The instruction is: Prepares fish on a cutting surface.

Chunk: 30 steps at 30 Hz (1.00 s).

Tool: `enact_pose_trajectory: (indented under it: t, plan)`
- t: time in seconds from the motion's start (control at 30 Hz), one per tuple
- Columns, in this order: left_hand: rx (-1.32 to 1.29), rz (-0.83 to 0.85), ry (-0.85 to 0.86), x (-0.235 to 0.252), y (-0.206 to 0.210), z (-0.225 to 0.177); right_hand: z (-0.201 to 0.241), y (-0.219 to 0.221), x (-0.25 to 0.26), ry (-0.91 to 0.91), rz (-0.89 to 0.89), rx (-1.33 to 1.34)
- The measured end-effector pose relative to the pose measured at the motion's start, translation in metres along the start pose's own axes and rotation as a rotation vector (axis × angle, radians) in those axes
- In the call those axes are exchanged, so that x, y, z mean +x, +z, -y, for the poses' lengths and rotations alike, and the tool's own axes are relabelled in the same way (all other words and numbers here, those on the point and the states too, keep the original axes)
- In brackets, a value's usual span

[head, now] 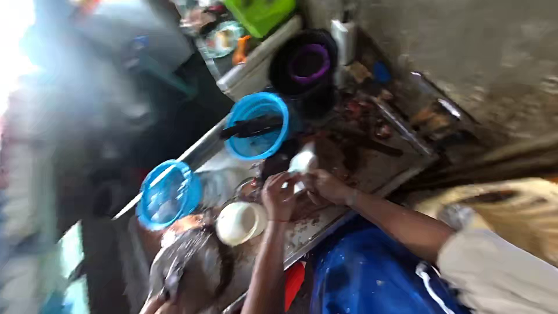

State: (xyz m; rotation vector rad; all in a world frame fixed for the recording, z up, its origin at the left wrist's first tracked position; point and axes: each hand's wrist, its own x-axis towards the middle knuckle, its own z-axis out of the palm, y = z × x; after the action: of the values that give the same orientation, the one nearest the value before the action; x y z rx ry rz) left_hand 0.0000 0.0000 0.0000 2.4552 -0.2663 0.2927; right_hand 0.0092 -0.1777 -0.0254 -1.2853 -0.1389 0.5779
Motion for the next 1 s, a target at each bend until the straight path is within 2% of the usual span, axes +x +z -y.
enact_pose_trajectory:
  t: [0.07,0.1,0.2,0.23,0.3,0.37,0.47,0.57,0.63,0.7,0.77,0.87,0.93,1.0]
  plan:
    - [0.14,0.214,0.064,-0.004,0.005,0.014,-0.004,0.0,-0.009,-0.107,-0.223,-0.43]
    - [0.131,0.3,0.065,-0.006,0.007,0.016,-0.01,-0.001,-0.009,-0.147,-0.264,-0.478]
    - [-0.113,0.479,0.05,-0.019,0.009,0.004,-0.028,-0.013,-0.033,-0.317,-0.248,-0.114]
    - [-0.198,0.516,0.072,-0.029,0.014,-0.007,-0.033,-0.016,-0.054,-0.345,-0.241,-0.062]
    - [-0.301,0.562,0.166,-0.056,0.032,-0.037,-0.038,-0.018,-0.108,-0.322,-0.341,-0.124]
    - [-0.297,0.494,0.343,-0.076,0.063,-0.068,-0.047,-0.027,-0.162,-0.28,-0.473,-0.219]
    - [-0.201,0.3,0.646,-0.112,0.121,-0.107,-0.079,-0.034,-0.244,-0.268,-0.682,-0.276]
    - [-0.36,0.29,0.655,-0.16,0.185,-0.151,-0.119,-0.047,-0.317,-0.29,-0.889,-0.127]
    - [-0.455,0.368,0.599,-0.188,0.231,-0.188,-0.153,-0.074,-0.357,-0.329,-0.98,0.039]
    - [-0.482,0.495,0.611,-0.212,0.283,-0.22,-0.192,-0.107,-0.395,-0.332,-1.087,0.023]
    - [-0.419,0.731,0.659,-0.228,0.34,-0.248,-0.235,-0.148,-0.433,-0.258,-1.195,-0.117]
    - [-0.233,1.08,0.593,-0.253,0.419,-0.276,-0.304,-0.222,-0.473,0.11,-1.297,-0.231]
    - [-0.124,1.183,0.518,-0.271,0.437,-0.272,-0.35,-0.267,-0.489,0.32,-1.363,-0.121]
    - [-0.074,1.225,0.421,-0.281,0.432,-0.245,-0.386,-0.31,-0.503,0.462,-1.436,-0.126]
